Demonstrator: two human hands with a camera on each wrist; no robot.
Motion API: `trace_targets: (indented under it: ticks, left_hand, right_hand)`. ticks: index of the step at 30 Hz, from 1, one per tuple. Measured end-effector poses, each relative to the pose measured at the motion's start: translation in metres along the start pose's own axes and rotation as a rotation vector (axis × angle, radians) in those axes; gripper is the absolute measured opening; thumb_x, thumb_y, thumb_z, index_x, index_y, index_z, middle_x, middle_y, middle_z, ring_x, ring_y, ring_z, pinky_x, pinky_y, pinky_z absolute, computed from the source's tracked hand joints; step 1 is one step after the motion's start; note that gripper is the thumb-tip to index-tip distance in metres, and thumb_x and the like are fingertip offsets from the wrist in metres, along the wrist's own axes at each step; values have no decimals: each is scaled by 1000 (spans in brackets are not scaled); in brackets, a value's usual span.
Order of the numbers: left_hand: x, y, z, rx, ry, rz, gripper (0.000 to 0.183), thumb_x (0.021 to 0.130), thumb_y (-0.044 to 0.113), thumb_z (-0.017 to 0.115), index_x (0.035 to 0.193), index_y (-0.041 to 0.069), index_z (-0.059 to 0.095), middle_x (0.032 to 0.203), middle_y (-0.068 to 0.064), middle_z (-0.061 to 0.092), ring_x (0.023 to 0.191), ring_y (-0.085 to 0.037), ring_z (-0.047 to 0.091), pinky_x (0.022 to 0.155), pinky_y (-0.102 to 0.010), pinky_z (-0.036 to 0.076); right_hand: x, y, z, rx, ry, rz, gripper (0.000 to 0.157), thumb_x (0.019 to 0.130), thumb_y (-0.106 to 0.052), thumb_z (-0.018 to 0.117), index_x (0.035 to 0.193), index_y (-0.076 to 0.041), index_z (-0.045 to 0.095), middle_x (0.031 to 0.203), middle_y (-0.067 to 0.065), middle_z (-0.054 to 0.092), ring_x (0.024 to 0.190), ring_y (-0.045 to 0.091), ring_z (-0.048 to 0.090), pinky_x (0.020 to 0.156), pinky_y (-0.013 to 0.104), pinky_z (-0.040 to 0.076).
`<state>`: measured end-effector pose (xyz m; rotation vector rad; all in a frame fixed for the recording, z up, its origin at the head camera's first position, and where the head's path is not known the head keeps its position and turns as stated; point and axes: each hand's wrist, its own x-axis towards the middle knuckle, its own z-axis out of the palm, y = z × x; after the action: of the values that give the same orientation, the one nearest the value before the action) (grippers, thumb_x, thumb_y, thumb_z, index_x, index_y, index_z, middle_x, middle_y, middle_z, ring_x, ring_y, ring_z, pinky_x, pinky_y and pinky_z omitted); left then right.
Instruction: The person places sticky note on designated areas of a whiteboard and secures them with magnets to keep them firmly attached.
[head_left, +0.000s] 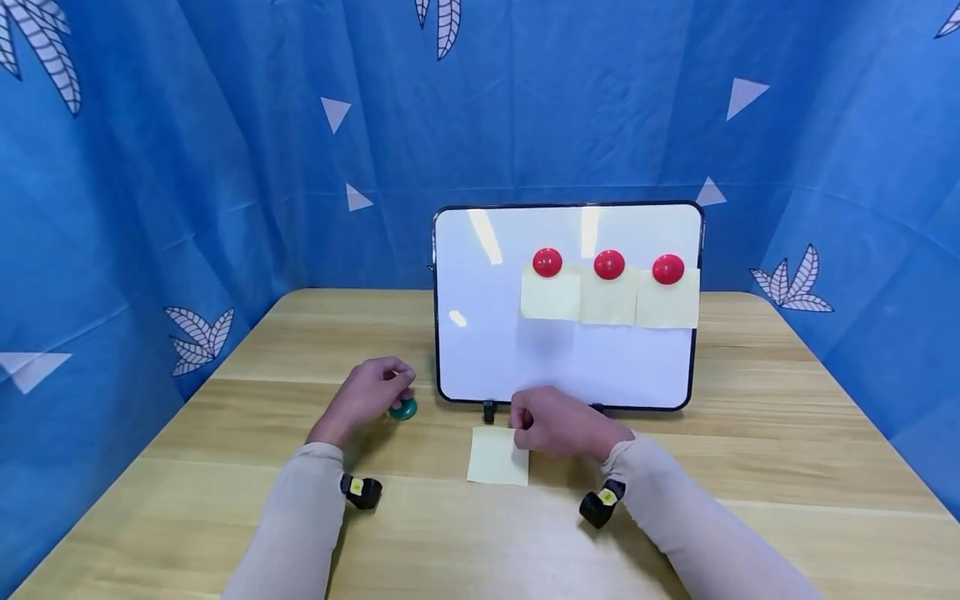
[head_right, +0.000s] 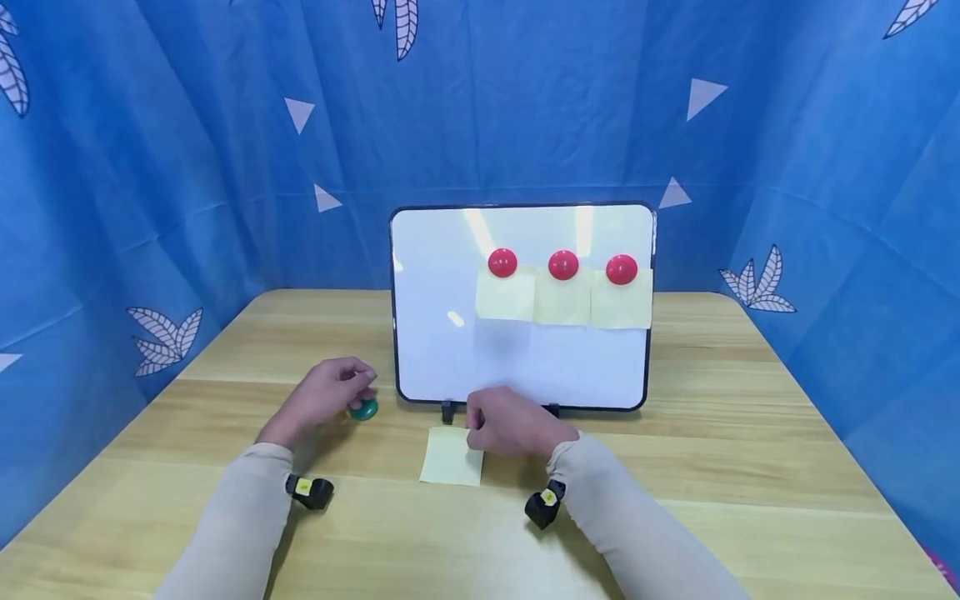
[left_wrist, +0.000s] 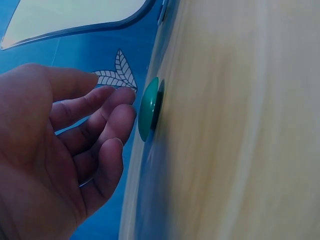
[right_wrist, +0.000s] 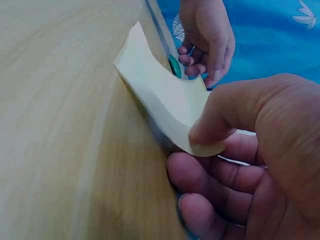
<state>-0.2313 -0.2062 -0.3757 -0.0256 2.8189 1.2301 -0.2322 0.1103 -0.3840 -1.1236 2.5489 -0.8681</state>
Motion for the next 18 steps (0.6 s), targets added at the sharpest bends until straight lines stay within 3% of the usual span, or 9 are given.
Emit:
trace_targets:
  ticks: [10, 15, 18]
  left_hand:
    - [1, -1, -3, 50, -6, -26, 27, 104, 31, 55, 112, 9, 68, 93, -5, 68, 81, -21, 61, 68, -34, 49]
    - [0, -1, -4, 71, -15, -25, 24, 102, 29, 58, 113, 10, 68, 97, -6, 67, 83, -22, 60, 68, -34, 50]
    - [-1, -2, -5, 84, -27, -27, 23, 101, 28, 60, 110, 10, 70, 97, -6, 66, 83, -22, 59, 68, -34, 49]
  right_hand:
    - [2, 4, 2, 45, 34, -37, 16, 83, -2, 63, 94, -14, 60, 78, -5, 55, 75, 12, 52, 71, 30, 45]
    - [2, 5, 3, 85, 28, -84, 25, 90, 0, 61, 107, -16, 68, 79, -5, 55, 75, 12, 51, 69, 29, 45]
    - [1, 6, 4, 102, 15, -78, 26, 91, 0, 60, 105, -18, 73, 75, -8, 55, 71, 8, 50, 66, 26, 44]
